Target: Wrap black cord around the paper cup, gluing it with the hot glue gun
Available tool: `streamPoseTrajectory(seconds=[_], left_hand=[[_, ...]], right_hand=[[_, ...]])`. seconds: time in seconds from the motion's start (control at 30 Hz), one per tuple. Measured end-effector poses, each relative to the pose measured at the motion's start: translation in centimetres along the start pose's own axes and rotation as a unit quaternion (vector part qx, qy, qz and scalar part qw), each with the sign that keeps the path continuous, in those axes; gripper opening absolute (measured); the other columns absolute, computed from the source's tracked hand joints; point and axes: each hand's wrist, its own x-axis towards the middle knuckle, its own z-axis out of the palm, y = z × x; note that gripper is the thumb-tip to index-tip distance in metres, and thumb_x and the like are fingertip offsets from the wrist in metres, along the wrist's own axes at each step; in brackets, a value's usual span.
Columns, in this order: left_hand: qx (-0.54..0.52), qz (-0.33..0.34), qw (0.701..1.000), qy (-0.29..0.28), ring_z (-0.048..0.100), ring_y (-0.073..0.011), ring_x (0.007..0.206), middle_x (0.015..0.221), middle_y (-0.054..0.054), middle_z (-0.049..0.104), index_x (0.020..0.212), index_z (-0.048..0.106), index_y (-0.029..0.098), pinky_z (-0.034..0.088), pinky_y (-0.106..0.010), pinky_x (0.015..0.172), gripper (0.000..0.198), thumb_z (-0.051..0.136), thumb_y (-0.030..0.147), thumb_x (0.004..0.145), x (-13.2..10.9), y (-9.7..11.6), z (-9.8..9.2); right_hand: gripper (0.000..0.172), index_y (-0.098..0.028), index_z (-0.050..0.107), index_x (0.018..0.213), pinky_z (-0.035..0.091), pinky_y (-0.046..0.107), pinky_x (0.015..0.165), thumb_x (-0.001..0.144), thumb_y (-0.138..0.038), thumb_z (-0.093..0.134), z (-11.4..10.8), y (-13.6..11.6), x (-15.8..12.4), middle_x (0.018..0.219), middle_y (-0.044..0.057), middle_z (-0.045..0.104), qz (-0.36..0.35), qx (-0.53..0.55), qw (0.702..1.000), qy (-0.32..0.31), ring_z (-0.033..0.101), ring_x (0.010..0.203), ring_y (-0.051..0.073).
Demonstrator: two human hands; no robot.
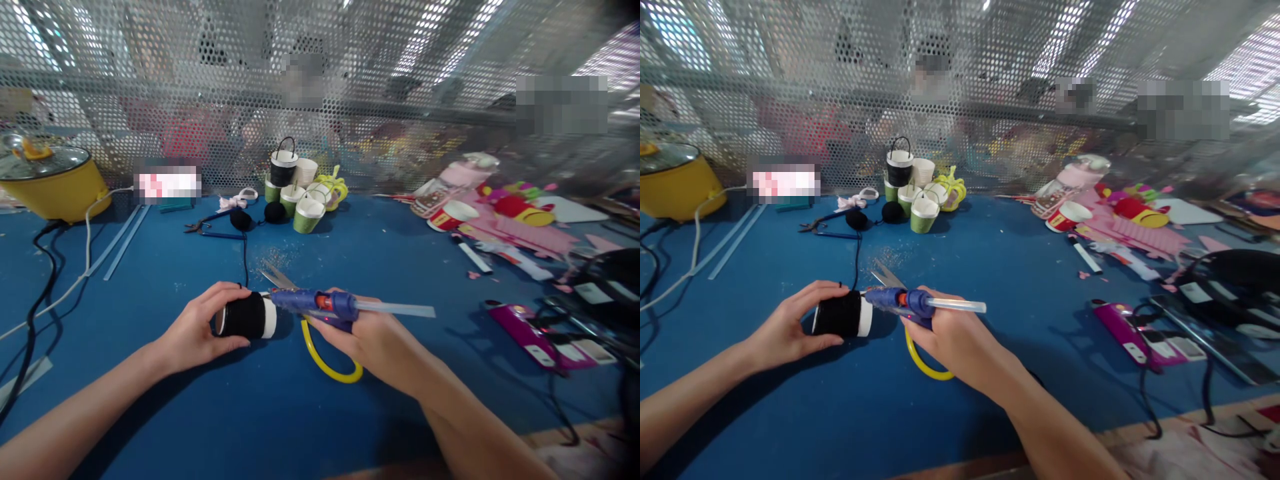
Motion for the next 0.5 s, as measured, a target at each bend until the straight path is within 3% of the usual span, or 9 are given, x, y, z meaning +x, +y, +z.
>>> streamPoseTrajectory(seconds=[0.23,0.37,0.5], left_hand=[[0.001,0.004,1.000,-0.001,0.049,-0.0244,0.110,0.116,-0.011,0.052,0.117,0.045,0.021,0.043,-0.041,0.091,0.051,0.066,0.029,0.071,0.0,-0.1,0.1],[0.008,0.017,1.000,-0.009,0.048,-0.0248,0.111,0.118,-0.012,0.051,0.118,0.044,0.022,0.043,-0.041,0.092,0.052,0.065,0.029,0.072,-0.2,-0.2,0.1],[0.015,0.029,0.999,-0.017,0.047,-0.0248,0.111,0.119,-0.012,0.050,0.119,0.045,0.021,0.042,-0.041,0.093,0.051,0.064,0.030,0.073,-0.3,-0.3,0.1]], right_hand=[[0.023,-0.023,0.068,0.089,0.051,0.027,0.060,0.080,-0.015,0.049,-0.1,0.0,-0.4,0.074,0.004,0.069,0.036,0.043,0.998,-0.005,0.064,0.067,0.018],[0.022,-0.020,0.070,0.081,0.048,0.022,0.051,0.081,-0.016,0.048,-0.4,0.1,0.4,0.067,0.005,0.067,0.051,0.029,0.998,-0.025,0.061,0.056,0.014],[0.022,-0.020,0.070,0.085,0.045,0.023,0.046,0.079,-0.014,0.049,-0.1,0.2,0.7,0.060,0.006,0.066,-0.003,-0.049,0.999,-0.012,0.059,0.049,0.015]])
